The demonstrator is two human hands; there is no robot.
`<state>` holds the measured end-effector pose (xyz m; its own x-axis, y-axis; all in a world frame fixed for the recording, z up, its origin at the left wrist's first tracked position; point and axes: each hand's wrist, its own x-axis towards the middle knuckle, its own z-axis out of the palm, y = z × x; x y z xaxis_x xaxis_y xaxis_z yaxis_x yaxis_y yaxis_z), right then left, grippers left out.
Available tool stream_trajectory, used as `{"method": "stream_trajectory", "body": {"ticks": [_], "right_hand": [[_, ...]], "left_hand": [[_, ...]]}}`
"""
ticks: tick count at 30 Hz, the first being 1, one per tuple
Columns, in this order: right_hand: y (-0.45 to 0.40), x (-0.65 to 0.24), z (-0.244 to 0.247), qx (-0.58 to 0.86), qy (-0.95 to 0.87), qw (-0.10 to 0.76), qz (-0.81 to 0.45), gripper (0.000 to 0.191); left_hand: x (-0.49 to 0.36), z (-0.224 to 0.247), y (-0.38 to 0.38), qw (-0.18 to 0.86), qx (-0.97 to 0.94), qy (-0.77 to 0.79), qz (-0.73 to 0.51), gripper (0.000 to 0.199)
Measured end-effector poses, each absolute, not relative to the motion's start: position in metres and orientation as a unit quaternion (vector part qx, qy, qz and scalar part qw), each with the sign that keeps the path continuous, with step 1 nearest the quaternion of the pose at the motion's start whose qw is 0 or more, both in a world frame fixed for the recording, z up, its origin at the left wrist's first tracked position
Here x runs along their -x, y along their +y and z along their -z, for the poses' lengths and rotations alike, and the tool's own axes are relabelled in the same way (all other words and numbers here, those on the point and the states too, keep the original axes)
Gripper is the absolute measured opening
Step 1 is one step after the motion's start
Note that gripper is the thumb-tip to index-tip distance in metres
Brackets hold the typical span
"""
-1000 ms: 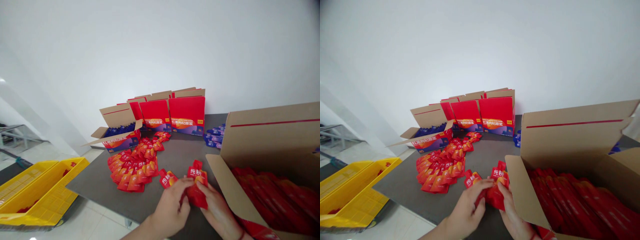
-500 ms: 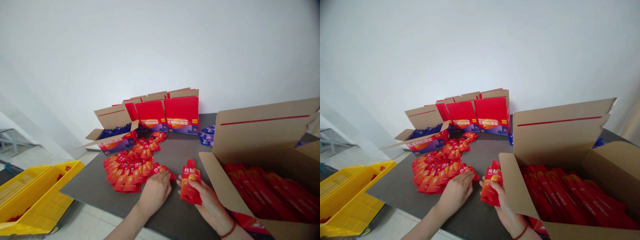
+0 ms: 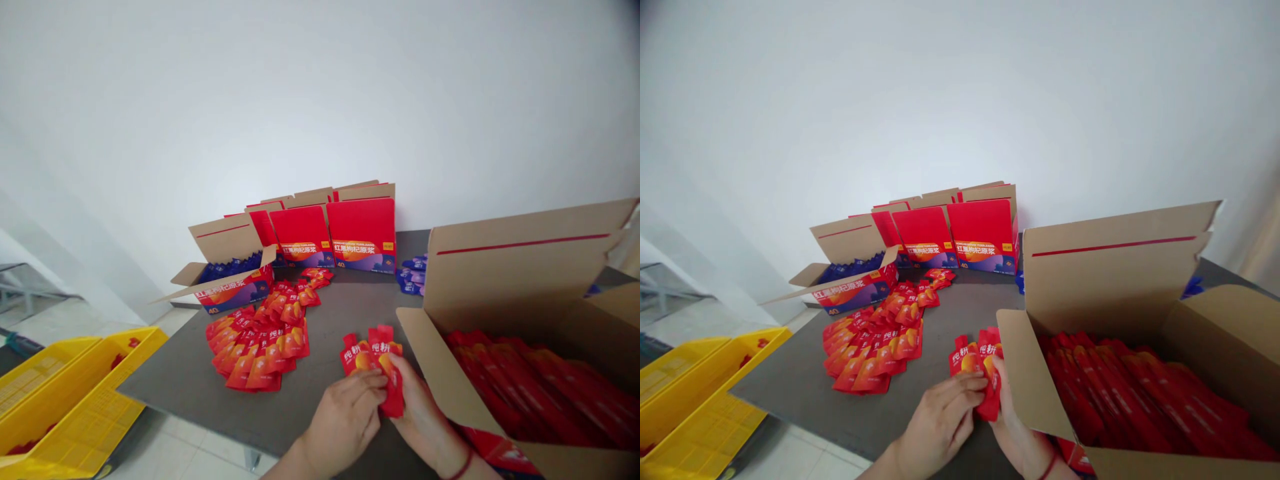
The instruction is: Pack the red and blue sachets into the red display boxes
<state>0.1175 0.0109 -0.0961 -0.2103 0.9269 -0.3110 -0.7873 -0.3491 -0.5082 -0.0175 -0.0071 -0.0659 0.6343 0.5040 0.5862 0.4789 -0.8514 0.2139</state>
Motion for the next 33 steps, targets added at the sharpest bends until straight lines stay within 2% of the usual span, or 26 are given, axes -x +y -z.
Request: {"method": "stream_trajectory", "body": {"ticks": [5,8,12,16,21,25,29,33], "right_hand": [[0.008,-0.112,0.092,0.312,-0.111,0.567,-0.754,0.03],[0.007,-0.111,0.089,0.329,-0.099,0.57,-0.746,0.031],[0.007,-0.114,0.086,0.336,-0.087,0.589,-0.73,0.038],[0.007,-0.115,0.083,0.33,-0.081,0.558,-0.757,0.04],[0.007,-0.116,0.085,0.309,-0.145,0.534,-0.774,0.039],[0.007,-0.119,0.085,0.291,-0.138,0.529,-0.785,0.036],[0.003,-0.117,0.078,0.255,-0.136,0.449,-0.846,0.039],[0.001,-0.113,0.075,0.254,-0.14,0.451,-0.844,0.034]], "left_hand": [[0.02,0.069,-0.005,0.079,-0.925,0.174,-0.329,0.017],[0.02,0.064,-0.004,0.087,-0.914,0.195,-0.345,0.017],[0.026,0.058,0.0,0.073,-0.904,0.282,-0.314,0.046],[0.041,0.053,0.01,0.047,-0.912,0.288,-0.287,0.033],[0.044,0.044,0.016,-0.012,-0.87,0.289,-0.399,0.027],[0.03,0.049,0.014,-0.042,-0.923,0.184,-0.334,0.027],[0.024,0.054,0.01,0.045,-0.955,0.112,-0.271,0.033],[0.029,0.049,0.006,0.182,-0.935,0.105,-0.284,0.047]]}}
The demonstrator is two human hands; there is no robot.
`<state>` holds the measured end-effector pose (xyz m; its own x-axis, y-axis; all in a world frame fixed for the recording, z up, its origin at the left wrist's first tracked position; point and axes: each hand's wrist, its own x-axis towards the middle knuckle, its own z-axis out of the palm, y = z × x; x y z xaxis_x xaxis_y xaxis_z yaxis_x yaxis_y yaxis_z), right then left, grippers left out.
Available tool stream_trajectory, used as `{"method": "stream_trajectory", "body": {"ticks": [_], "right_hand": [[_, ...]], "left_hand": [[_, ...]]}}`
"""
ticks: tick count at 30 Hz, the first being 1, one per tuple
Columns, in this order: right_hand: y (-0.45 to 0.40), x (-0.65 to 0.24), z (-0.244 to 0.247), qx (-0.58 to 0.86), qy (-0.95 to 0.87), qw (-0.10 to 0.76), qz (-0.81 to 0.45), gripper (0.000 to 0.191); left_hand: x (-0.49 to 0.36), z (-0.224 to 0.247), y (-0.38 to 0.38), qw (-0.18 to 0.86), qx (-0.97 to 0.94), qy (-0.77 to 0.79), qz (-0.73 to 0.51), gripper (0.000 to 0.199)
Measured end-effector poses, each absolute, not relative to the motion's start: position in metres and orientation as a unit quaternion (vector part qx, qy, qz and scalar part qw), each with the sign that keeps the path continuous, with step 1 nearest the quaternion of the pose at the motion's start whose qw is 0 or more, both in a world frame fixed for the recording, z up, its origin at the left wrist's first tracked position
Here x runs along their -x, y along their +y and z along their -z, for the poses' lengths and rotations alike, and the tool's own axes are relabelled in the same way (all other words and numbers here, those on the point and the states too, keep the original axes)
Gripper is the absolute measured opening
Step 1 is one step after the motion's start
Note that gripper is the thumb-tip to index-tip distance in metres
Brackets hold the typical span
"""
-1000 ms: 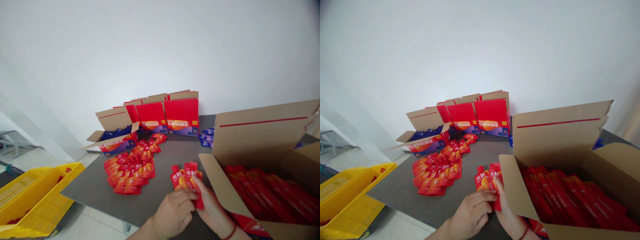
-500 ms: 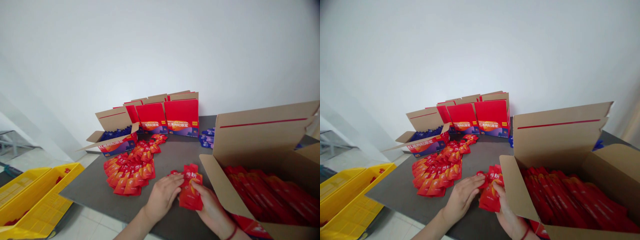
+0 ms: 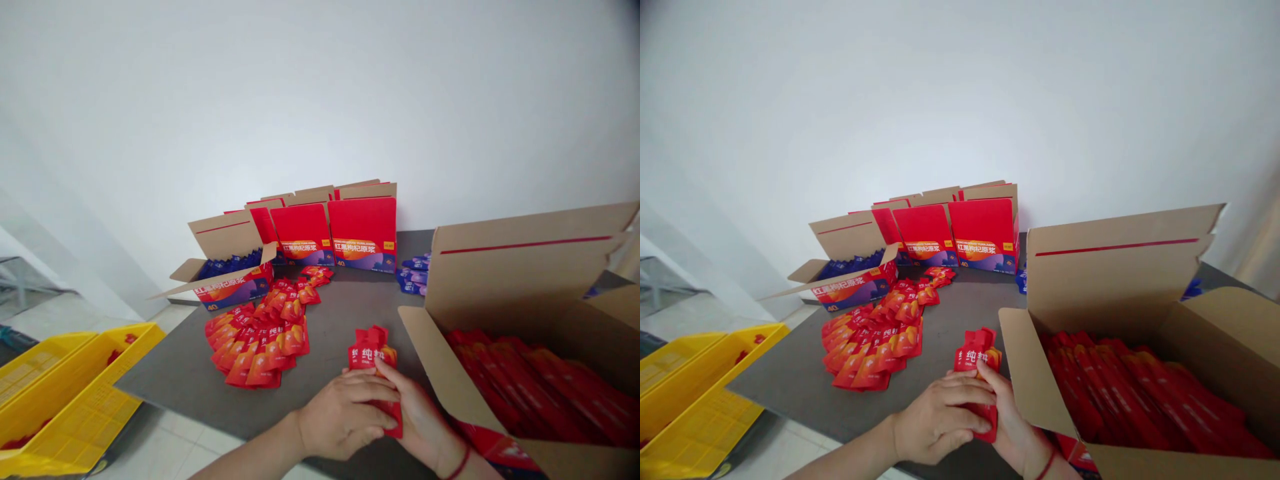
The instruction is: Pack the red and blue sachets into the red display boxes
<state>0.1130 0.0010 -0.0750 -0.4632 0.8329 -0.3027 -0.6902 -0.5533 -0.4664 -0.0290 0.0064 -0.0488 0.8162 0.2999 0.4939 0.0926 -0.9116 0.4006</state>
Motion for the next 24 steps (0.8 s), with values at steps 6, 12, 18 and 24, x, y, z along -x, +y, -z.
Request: {"method": "stream_trajectory", "body": {"ticks": [6,12,18,24], "right_hand": [[0.0,-0.115,0.073,0.307,-0.092,0.479,-0.817,0.044],[0.0,-0.114,0.07,0.321,-0.101,0.471,-0.816,0.047],[-0.001,-0.113,0.068,0.334,-0.11,0.467,-0.811,0.042],[0.0,-0.113,0.071,0.324,-0.115,0.466,-0.816,0.041]], "left_hand": [[0.072,0.039,0.033,0.146,-0.836,0.434,-0.302,0.025],[0.112,0.043,0.052,-0.11,-0.801,0.589,0.007,0.055],[0.101,0.041,0.046,-0.151,-0.822,0.548,-0.044,0.028],[0.065,0.021,0.011,-0.117,-0.831,0.475,-0.266,0.031]]}}
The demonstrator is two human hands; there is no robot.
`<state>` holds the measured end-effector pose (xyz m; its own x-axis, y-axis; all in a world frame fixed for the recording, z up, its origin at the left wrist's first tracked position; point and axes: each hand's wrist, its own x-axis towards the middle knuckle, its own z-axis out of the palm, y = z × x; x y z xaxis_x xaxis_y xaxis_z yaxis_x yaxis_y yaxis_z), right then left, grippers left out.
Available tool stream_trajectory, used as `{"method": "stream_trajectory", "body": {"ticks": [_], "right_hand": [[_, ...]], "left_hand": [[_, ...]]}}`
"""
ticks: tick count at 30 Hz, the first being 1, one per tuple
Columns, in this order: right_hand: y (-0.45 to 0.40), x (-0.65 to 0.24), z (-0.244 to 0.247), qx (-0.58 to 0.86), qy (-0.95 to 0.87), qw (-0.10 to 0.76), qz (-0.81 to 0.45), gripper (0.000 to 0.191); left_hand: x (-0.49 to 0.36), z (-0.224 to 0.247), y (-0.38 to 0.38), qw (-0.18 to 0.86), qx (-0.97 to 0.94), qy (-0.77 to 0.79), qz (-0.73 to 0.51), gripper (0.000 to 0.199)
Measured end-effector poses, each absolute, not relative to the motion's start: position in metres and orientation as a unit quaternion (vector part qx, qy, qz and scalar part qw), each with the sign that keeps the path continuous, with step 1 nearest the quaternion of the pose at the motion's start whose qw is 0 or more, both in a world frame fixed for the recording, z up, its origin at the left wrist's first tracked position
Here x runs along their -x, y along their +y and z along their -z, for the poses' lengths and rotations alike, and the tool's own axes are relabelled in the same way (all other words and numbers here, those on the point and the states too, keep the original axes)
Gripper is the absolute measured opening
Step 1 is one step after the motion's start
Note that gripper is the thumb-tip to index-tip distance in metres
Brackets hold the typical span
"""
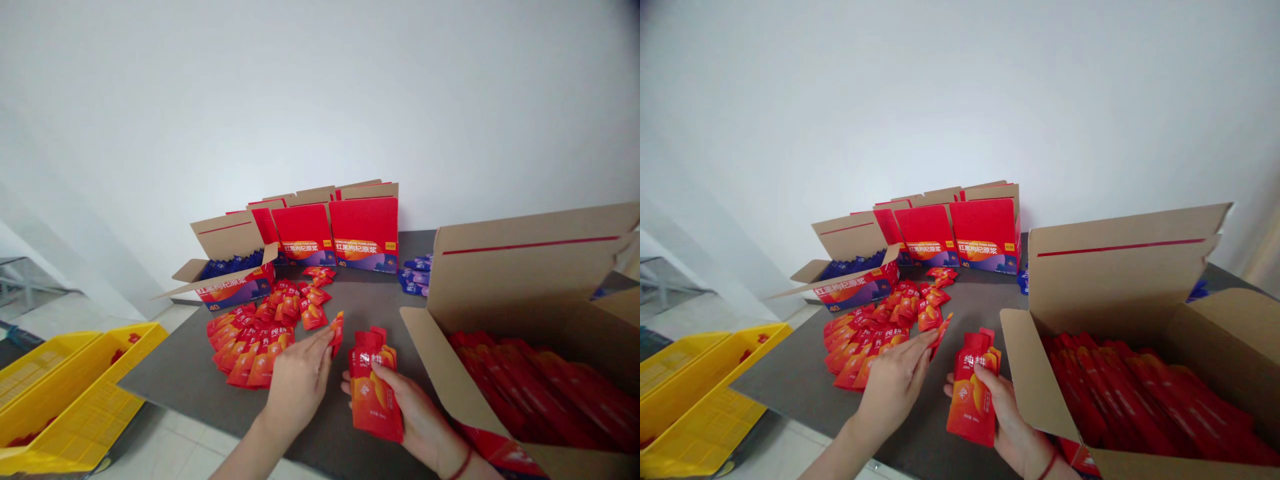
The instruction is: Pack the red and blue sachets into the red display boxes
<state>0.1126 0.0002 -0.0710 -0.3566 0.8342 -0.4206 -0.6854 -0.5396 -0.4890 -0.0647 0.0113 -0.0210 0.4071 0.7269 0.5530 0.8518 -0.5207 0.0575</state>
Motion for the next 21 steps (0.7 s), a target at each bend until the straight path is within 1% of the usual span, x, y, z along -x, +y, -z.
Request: {"method": "stream_trajectory", "body": {"ticks": [2,5,8,12,15,17,19,20,21], "right_hand": [[0.002,-0.113,0.077,0.311,-0.122,0.475,-0.814,0.037],[0.007,-0.115,0.087,0.287,-0.126,0.494,-0.811,0.032],[0.009,-0.117,0.09,0.28,-0.12,0.492,-0.816,0.035],[0.006,-0.116,0.082,0.277,-0.116,0.477,-0.826,0.038],[0.004,-0.114,0.077,0.273,-0.116,0.457,-0.838,0.037],[0.004,-0.113,0.076,0.271,-0.11,0.467,-0.834,0.035],[0.004,-0.113,0.076,0.284,-0.098,0.488,-0.819,0.033],[0.004,-0.113,0.076,0.293,-0.094,0.493,-0.814,0.034],[0.004,-0.113,0.075,0.303,-0.09,0.495,-0.809,0.037]], "left_hand": [[0.049,0.022,-0.003,0.133,0.849,-0.427,0.281,0.033],[0.03,0.032,-0.019,0.153,0.883,-0.364,0.254,0.035],[0.022,0.045,-0.026,0.152,0.906,-0.322,0.23,0.036],[0.02,0.051,-0.028,0.119,0.92,-0.309,0.208,0.042],[0.022,0.046,-0.03,0.047,0.926,-0.3,0.225,0.039],[0.027,0.04,-0.026,-0.049,0.915,-0.295,0.272,0.034],[0.035,0.036,-0.012,-0.137,0.876,-0.327,0.329,0.033],[0.041,0.034,-0.001,-0.153,0.856,-0.359,0.34,0.033],[0.047,0.034,0.012,-0.136,0.844,-0.404,0.324,0.031]]}}
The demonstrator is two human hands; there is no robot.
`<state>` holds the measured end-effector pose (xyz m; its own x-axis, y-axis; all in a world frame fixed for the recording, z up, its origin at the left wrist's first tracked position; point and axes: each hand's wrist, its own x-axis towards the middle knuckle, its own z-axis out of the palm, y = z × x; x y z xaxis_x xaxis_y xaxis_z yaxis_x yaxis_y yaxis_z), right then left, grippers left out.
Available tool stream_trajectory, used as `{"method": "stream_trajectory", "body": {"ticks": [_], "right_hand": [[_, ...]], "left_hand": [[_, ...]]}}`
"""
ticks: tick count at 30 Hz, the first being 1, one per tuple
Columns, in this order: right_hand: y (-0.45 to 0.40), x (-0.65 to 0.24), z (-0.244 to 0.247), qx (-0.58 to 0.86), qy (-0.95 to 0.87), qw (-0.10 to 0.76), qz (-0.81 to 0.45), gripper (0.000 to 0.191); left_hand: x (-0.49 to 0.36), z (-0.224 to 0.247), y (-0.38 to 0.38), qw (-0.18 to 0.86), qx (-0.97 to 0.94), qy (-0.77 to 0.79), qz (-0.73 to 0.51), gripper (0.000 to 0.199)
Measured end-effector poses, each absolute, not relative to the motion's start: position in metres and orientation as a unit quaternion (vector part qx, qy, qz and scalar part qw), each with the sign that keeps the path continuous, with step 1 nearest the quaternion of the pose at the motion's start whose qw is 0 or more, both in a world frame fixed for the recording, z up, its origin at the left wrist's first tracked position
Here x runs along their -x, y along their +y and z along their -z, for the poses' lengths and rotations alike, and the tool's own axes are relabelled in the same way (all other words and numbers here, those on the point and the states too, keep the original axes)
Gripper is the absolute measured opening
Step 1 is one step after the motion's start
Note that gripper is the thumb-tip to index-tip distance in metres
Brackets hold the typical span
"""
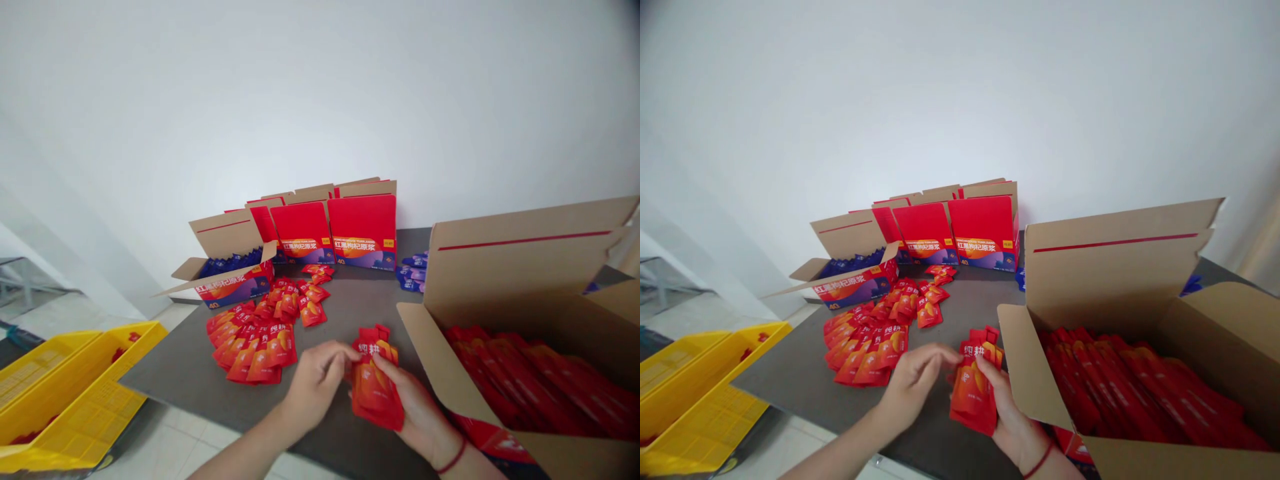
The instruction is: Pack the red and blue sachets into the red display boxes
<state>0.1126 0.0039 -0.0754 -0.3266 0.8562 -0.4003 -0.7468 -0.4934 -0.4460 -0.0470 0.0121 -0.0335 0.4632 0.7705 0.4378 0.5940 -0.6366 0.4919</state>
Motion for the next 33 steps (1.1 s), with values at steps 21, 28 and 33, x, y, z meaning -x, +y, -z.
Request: {"method": "stream_trajectory", "body": {"ticks": [21,28,33], "right_hand": [[-0.001,-0.112,0.065,0.336,-0.103,0.468,-0.811,0.053],[0.003,-0.109,0.073,0.307,-0.116,0.507,-0.797,0.041],[0.003,-0.113,0.087,0.292,-0.117,0.523,-0.792,0.041]], "left_hand": [[0.07,0.019,0.055,-0.097,-0.803,0.577,-0.113,0.022],[0.036,0.02,-0.007,-0.12,-0.845,0.391,-0.344,0.022],[0.018,0.032,-0.026,-0.118,-0.892,0.32,-0.297,0.021]]}}
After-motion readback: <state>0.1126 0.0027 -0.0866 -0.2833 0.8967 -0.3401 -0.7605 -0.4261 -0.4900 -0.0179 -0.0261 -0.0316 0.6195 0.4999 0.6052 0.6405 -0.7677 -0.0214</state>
